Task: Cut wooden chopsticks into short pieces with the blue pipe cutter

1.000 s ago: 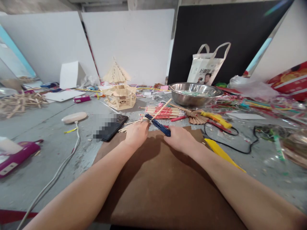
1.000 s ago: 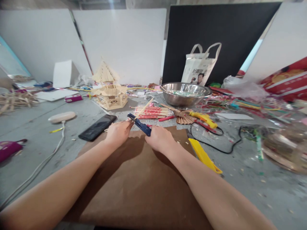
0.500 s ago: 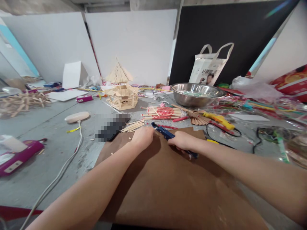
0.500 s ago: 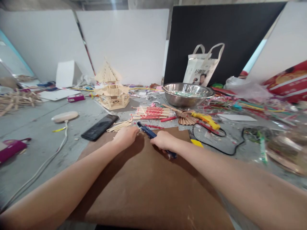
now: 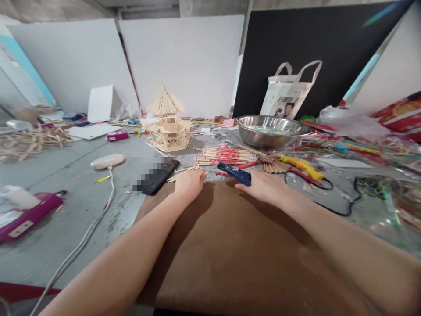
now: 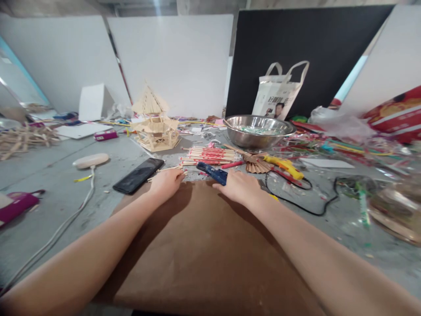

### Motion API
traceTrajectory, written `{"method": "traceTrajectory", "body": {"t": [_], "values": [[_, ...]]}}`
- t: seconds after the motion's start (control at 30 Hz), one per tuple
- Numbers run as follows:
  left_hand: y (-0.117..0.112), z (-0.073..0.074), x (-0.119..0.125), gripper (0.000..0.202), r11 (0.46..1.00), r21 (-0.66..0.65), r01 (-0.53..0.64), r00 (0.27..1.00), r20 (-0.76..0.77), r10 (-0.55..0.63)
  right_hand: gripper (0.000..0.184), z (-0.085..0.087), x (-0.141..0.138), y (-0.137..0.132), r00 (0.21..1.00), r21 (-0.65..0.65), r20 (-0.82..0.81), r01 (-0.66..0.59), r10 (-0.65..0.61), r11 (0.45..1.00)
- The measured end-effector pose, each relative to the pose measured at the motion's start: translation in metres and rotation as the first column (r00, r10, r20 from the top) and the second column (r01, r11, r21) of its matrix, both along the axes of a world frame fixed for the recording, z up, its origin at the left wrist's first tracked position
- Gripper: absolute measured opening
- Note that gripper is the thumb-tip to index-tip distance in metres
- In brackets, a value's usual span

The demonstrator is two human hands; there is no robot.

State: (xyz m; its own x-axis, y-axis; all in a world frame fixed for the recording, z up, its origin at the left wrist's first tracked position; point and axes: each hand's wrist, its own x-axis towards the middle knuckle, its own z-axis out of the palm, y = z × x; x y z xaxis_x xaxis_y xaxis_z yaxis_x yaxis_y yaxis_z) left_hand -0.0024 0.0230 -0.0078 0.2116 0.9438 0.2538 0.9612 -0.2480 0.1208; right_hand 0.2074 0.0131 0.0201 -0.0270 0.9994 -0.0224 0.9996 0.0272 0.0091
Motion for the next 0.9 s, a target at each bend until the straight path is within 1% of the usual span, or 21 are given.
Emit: {"method": "traceTrajectory", "body": {"t": [0.1,0.17,0.23,0.3,0.37,0.47,0.6,0.67,0.77,0.83,0.9], "values": [[0.002,-0.001,-0.003,0.034,0.999,0.033,0.003,1.000,0.001,-0.003,0.074,-0.016,0.004,0.000,0.995,0.085,0.099,-0.013,0.005,0.996],[0.004,-0.002,-0.006,0.035,0.999,0.038,-0.006,1.000,0.004,0.006,0.075,-0.028,0.006,0.000,0.991,0.138,0.133,-0.026,0.008,0.990],[0.006,-0.003,-0.009,0.037,0.999,0.039,-0.008,1.000,0.005,0.007,0.071,-0.037,0.006,-0.001,0.990,0.205,0.141,-0.048,0.019,0.978],[0.007,-0.003,-0.012,0.036,0.999,0.040,-0.015,1.000,0.002,0.015,0.065,-0.041,0.006,-0.002,0.986,0.264,0.156,-0.093,0.053,0.960],[0.008,-0.002,-0.014,0.035,0.998,0.049,-0.033,0.999,-0.007,0.033,0.059,-0.042,0.005,-0.003,0.979,0.305,0.186,-0.138,0.083,0.942],[0.009,-0.003,-0.017,0.036,0.997,0.059,-0.043,0.998,-0.037,0.045,0.054,-0.041,0.003,-0.007,0.973,0.343,0.214,-0.162,0.091,0.925],[0.011,-0.005,-0.018,0.035,0.998,0.045,-0.035,0.997,-0.074,0.038,0.051,-0.039,0.003,-0.011,0.967,0.357,0.227,-0.193,0.115,0.914],[0.011,-0.005,-0.017,0.034,0.999,0.043,-0.032,0.996,-0.084,0.035,0.051,-0.039,0.003,-0.011,0.968,0.351,0.223,-0.191,0.116,0.917],[0.008,-0.002,-0.013,0.035,0.996,0.085,-0.015,0.996,-0.086,0.022,0.052,-0.039,0.003,-0.010,0.971,0.329,0.212,-0.180,0.114,0.927],[0.003,0.000,-0.007,0.035,0.993,0.120,0.021,0.996,-0.083,-0.011,0.055,-0.040,0.003,-0.009,0.973,0.310,0.199,-0.172,0.113,0.935],[-0.002,0.000,0.000,0.035,0.990,0.118,0.077,0.994,-0.088,-0.067,0.059,-0.040,0.004,-0.008,0.978,0.276,0.176,-0.159,0.113,0.948]]}}
